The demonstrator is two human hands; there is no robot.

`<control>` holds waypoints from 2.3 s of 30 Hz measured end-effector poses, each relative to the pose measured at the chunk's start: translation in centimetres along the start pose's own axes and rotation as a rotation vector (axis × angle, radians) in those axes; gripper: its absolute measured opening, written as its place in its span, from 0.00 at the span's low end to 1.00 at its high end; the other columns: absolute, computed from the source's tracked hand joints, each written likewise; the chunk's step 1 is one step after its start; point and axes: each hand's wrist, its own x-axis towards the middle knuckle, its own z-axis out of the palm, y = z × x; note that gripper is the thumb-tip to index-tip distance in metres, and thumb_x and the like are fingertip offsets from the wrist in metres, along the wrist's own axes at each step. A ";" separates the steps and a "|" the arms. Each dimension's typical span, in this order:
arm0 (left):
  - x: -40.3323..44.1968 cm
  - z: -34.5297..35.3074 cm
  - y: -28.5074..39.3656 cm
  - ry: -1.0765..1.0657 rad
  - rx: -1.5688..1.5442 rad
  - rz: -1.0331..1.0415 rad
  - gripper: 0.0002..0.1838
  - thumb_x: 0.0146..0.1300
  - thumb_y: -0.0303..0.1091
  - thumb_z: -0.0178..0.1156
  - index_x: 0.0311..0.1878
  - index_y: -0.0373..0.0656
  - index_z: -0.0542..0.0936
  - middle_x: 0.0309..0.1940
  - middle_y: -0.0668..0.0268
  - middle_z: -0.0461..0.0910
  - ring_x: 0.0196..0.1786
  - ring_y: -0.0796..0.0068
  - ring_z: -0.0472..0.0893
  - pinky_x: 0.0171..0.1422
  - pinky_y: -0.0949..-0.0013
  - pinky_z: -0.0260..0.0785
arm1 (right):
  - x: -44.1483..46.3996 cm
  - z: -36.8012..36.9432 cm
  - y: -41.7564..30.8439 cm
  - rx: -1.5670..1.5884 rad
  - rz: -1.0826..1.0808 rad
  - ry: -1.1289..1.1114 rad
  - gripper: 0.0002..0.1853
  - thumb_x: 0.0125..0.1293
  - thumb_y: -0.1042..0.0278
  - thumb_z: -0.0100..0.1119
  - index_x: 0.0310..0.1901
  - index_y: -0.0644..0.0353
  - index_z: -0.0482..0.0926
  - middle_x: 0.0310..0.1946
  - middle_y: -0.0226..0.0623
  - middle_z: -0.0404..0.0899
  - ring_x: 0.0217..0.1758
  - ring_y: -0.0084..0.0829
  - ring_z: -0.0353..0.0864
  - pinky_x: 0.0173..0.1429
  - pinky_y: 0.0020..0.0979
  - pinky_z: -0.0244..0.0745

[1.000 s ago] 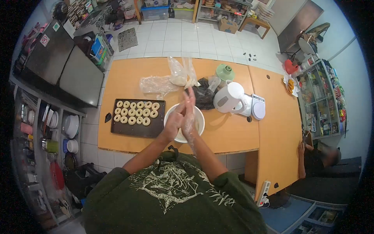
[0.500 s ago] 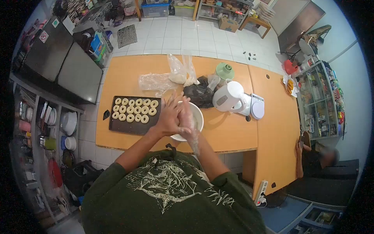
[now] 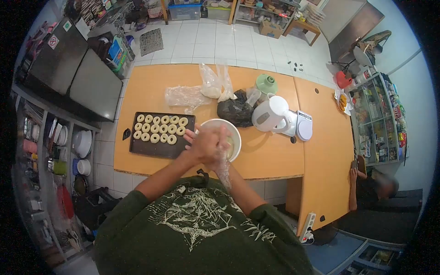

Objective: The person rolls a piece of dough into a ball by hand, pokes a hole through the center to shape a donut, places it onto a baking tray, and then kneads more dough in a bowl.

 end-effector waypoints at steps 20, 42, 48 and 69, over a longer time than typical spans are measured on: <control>-1.8 0.1 -0.2 -0.041 0.129 0.191 0.38 0.66 0.62 0.51 0.67 0.38 0.72 0.70 0.47 0.66 0.75 0.43 0.60 0.76 0.36 0.44 | -1.6 0.0 -3.4 -0.146 -0.173 0.198 0.47 0.67 0.22 0.35 0.73 0.57 0.59 0.69 0.41 0.66 0.73 0.38 0.64 0.77 0.43 0.56; -1.2 2.2 1.5 0.136 0.038 0.007 0.33 0.67 0.52 0.54 0.67 0.35 0.71 0.67 0.45 0.69 0.72 0.42 0.63 0.73 0.34 0.49 | 0.1 -2.0 -2.8 0.007 -0.179 0.208 0.45 0.66 0.21 0.34 0.68 0.54 0.66 0.72 0.45 0.64 0.73 0.42 0.65 0.75 0.50 0.59; -0.8 -0.5 -2.6 0.275 0.161 0.012 0.29 0.68 0.51 0.50 0.68 0.45 0.73 0.69 0.44 0.67 0.74 0.38 0.60 0.74 0.38 0.48 | 0.5 2.2 -1.8 -0.211 -0.115 0.433 0.46 0.67 0.22 0.34 0.71 0.56 0.62 0.66 0.45 0.69 0.70 0.41 0.67 0.74 0.43 0.61; -2.8 1.3 -1.0 0.080 0.193 0.195 0.46 0.66 0.70 0.46 0.70 0.34 0.67 0.71 0.43 0.64 0.75 0.41 0.59 0.77 0.39 0.45 | 0.3 2.3 -4.1 -0.149 -0.010 0.485 0.54 0.58 0.14 0.40 0.71 0.56 0.61 0.61 0.47 0.73 0.62 0.46 0.74 0.62 0.51 0.73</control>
